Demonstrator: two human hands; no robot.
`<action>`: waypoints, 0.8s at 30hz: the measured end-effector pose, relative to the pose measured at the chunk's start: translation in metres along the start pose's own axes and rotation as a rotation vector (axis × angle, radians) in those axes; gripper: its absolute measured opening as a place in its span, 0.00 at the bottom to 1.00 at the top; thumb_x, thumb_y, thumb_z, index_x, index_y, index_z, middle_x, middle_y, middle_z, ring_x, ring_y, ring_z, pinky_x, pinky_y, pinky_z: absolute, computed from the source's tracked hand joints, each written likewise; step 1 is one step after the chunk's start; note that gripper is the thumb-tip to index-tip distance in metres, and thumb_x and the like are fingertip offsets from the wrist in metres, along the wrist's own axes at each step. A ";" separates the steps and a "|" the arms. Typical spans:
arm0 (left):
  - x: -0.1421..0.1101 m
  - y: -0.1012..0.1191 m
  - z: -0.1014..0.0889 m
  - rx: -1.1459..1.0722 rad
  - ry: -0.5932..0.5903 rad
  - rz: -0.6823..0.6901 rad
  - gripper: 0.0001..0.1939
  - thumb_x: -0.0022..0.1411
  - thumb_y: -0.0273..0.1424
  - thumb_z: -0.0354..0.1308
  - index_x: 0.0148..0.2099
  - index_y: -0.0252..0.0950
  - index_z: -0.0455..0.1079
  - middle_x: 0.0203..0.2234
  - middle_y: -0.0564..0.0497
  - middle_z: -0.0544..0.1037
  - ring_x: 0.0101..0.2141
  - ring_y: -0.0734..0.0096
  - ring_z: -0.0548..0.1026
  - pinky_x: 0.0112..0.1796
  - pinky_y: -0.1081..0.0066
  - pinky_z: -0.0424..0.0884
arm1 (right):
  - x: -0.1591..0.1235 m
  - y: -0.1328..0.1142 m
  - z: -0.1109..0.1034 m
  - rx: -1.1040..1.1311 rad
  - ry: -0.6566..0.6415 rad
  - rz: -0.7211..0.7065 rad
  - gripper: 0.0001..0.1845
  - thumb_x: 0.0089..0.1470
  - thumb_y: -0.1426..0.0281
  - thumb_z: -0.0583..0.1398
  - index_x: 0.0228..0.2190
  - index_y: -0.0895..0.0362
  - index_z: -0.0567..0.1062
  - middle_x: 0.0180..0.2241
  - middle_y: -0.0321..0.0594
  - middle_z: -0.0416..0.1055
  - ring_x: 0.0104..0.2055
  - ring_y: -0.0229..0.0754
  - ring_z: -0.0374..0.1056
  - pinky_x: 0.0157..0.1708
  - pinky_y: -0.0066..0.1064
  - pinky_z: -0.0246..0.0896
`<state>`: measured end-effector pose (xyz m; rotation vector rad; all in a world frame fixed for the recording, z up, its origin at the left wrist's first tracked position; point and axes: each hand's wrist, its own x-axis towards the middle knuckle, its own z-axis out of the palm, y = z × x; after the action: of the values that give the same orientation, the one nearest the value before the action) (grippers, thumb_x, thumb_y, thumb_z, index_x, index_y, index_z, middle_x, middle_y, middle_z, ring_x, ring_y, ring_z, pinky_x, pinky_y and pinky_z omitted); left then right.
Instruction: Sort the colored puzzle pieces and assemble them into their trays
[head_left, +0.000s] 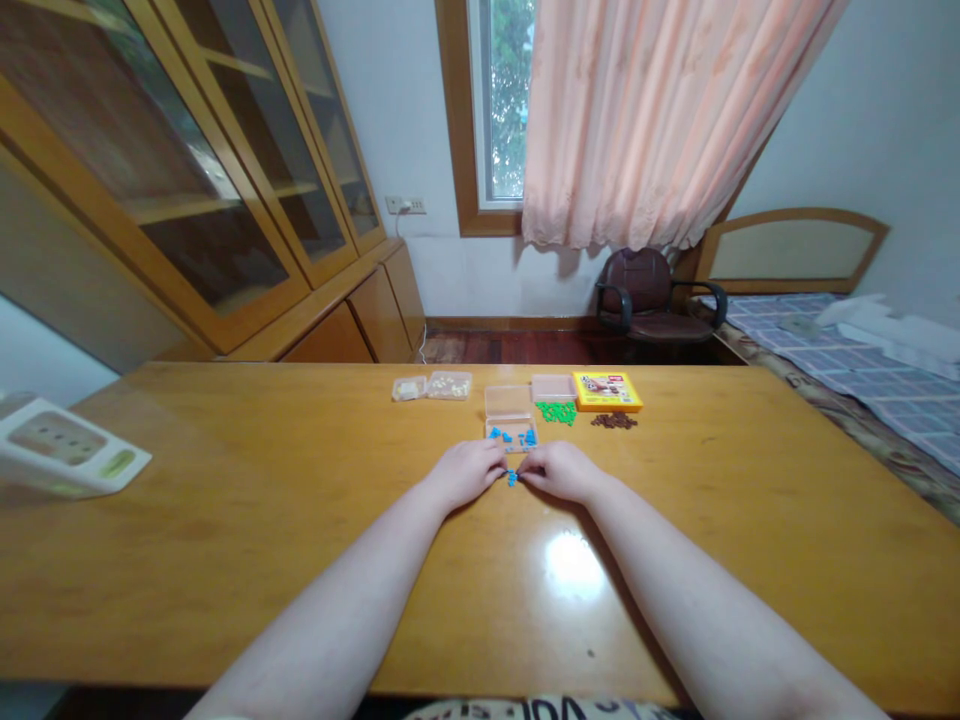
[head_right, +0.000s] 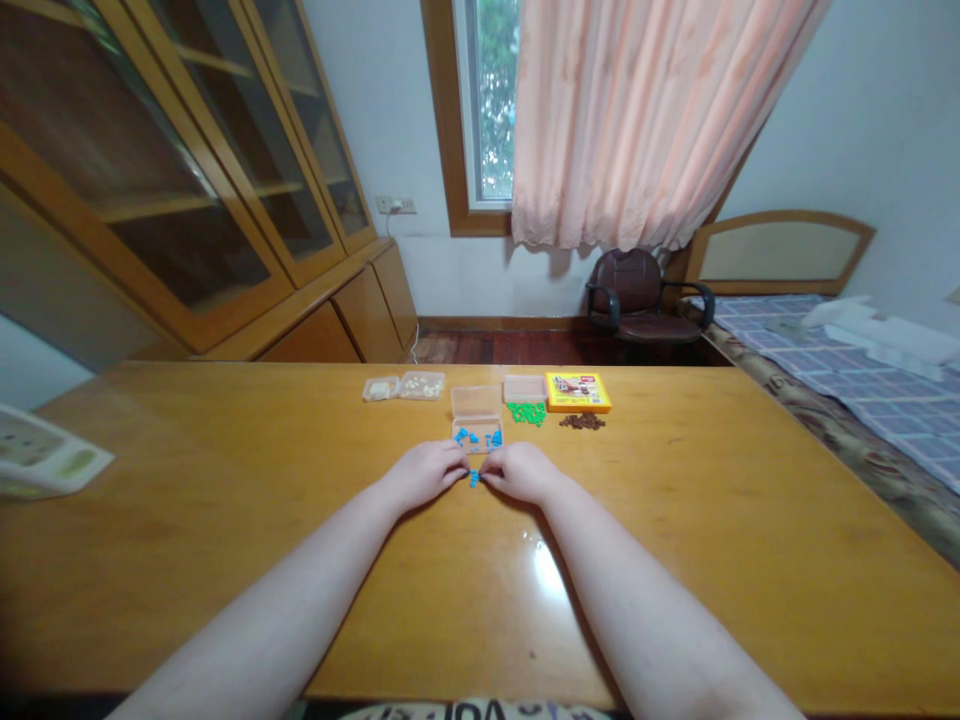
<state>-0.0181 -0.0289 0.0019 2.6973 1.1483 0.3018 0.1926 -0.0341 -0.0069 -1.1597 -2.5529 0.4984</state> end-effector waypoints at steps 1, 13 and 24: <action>0.000 0.000 0.000 -0.004 -0.001 0.007 0.06 0.61 0.31 0.53 0.38 0.40 0.71 0.35 0.52 0.74 0.35 0.71 0.71 0.36 0.74 0.66 | 0.000 -0.001 0.000 -0.008 0.003 -0.009 0.11 0.54 0.68 0.56 0.31 0.53 0.79 0.30 0.37 0.77 0.31 0.38 0.70 0.31 0.25 0.57; -0.001 -0.001 0.002 -0.007 0.016 0.014 0.05 0.61 0.30 0.53 0.36 0.38 0.69 0.34 0.52 0.74 0.34 0.71 0.72 0.36 0.73 0.67 | 0.001 0.013 0.005 0.046 0.484 0.244 0.12 0.55 0.65 0.56 0.33 0.56 0.78 0.24 0.40 0.74 0.28 0.39 0.67 0.31 0.27 0.59; -0.001 -0.003 -0.001 0.003 0.007 0.008 0.06 0.62 0.32 0.51 0.38 0.38 0.68 0.35 0.51 0.74 0.35 0.70 0.72 0.36 0.73 0.67 | -0.002 0.007 0.003 0.096 0.222 0.145 0.12 0.54 0.66 0.56 0.35 0.55 0.78 0.21 0.35 0.72 0.23 0.35 0.64 0.26 0.24 0.54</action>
<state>-0.0212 -0.0275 0.0016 2.7060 1.1405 0.3114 0.1968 -0.0319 -0.0131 -1.2937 -2.2448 0.4904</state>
